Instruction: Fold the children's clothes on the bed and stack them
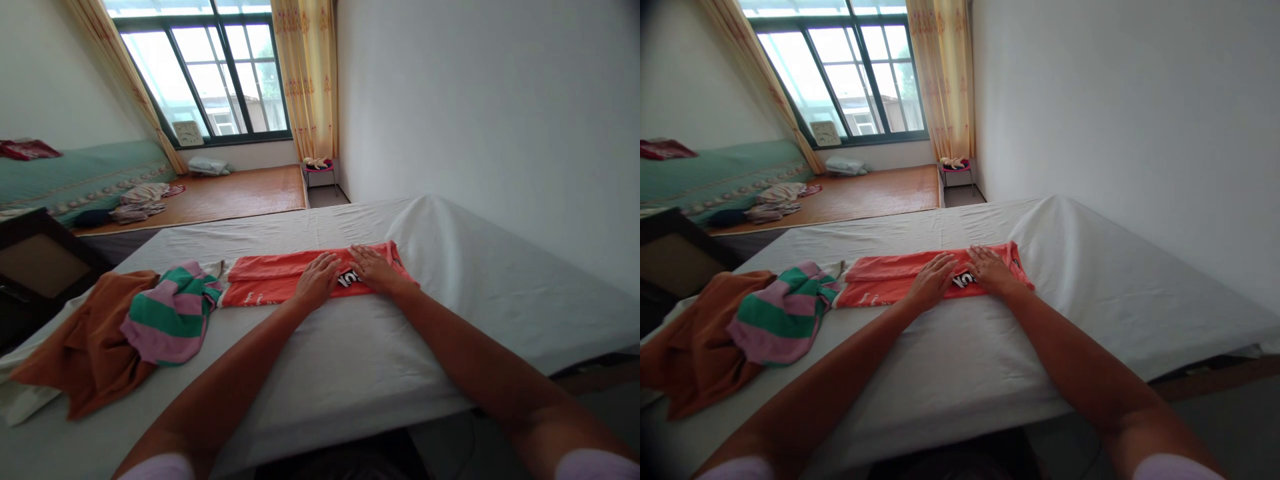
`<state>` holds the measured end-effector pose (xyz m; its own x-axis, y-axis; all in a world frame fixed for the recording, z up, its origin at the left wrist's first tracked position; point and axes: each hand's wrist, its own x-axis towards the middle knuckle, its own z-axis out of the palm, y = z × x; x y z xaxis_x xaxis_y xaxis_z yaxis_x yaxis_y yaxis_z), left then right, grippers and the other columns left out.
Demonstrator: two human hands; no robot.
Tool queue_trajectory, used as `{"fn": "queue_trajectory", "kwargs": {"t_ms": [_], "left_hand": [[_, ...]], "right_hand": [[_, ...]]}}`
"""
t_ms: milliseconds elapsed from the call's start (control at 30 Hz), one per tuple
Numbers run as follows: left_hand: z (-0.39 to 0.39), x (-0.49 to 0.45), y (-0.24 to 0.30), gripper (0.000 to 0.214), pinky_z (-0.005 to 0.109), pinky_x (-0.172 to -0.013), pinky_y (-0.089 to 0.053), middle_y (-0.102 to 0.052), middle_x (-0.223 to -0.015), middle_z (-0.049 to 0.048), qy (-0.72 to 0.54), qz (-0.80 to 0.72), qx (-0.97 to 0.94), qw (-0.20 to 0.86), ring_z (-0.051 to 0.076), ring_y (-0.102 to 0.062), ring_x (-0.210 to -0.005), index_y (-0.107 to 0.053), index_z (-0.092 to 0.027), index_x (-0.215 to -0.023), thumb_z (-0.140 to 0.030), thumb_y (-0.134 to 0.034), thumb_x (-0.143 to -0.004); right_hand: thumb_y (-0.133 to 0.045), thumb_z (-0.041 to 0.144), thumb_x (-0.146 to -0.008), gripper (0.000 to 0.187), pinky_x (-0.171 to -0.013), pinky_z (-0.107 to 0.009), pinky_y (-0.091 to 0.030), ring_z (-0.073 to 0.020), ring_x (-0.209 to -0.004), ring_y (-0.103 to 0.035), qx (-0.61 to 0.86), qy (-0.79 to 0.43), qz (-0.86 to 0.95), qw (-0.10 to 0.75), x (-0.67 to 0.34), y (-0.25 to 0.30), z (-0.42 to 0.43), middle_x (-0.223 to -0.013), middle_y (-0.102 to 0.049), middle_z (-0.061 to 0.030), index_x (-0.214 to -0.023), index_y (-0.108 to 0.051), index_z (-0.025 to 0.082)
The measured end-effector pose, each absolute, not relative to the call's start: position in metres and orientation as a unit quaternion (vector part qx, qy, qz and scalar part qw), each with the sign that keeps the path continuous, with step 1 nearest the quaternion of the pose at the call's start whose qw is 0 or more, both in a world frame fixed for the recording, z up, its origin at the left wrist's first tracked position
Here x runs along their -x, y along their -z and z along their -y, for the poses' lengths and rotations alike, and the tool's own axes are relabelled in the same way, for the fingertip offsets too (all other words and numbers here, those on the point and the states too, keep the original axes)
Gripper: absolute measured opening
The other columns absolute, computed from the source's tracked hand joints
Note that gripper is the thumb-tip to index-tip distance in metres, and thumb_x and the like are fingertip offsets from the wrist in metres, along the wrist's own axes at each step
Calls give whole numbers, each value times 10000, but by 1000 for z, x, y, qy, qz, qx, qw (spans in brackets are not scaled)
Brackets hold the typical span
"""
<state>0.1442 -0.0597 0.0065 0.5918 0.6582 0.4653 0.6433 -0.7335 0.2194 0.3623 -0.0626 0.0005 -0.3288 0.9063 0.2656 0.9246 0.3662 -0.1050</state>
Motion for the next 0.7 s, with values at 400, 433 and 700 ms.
{"fn": "queue_trajectory", "kwargs": {"t_ms": [400,433,700], "left_hand": [[27,-93,1,588,501,-1134,-194,-270,-1556,45,-50,-553,-830,49,266,-219,-1431,-354,-275,-1453,-550,-219,-951],[24,-88,1,595,506,-1133,-189,-255,-1561,48,-45,-565,-822,48,266,-212,-1433,-343,-272,-1459,-551,-212,-950],[18,-39,-5,635,502,-1135,-168,-206,-1573,61,0,-574,-818,26,259,-169,-1446,-277,-242,-1491,-555,-226,-941]], "right_hand": [[-217,493,-973,597,-1143,-478,-161,-224,-1416,-250,648,-20,757,85,-384,7,52,-1533,-314,-76,-1472,-329,185],[-220,496,-972,594,-1141,-480,-162,-224,-1414,-253,650,-20,755,86,-385,7,52,-1532,-317,-71,-1471,-333,193],[-270,478,-968,564,-1130,-502,-179,-247,-1407,-258,655,0,747,113,-388,17,51,-1519,-349,-52,-1470,-336,231]]}}
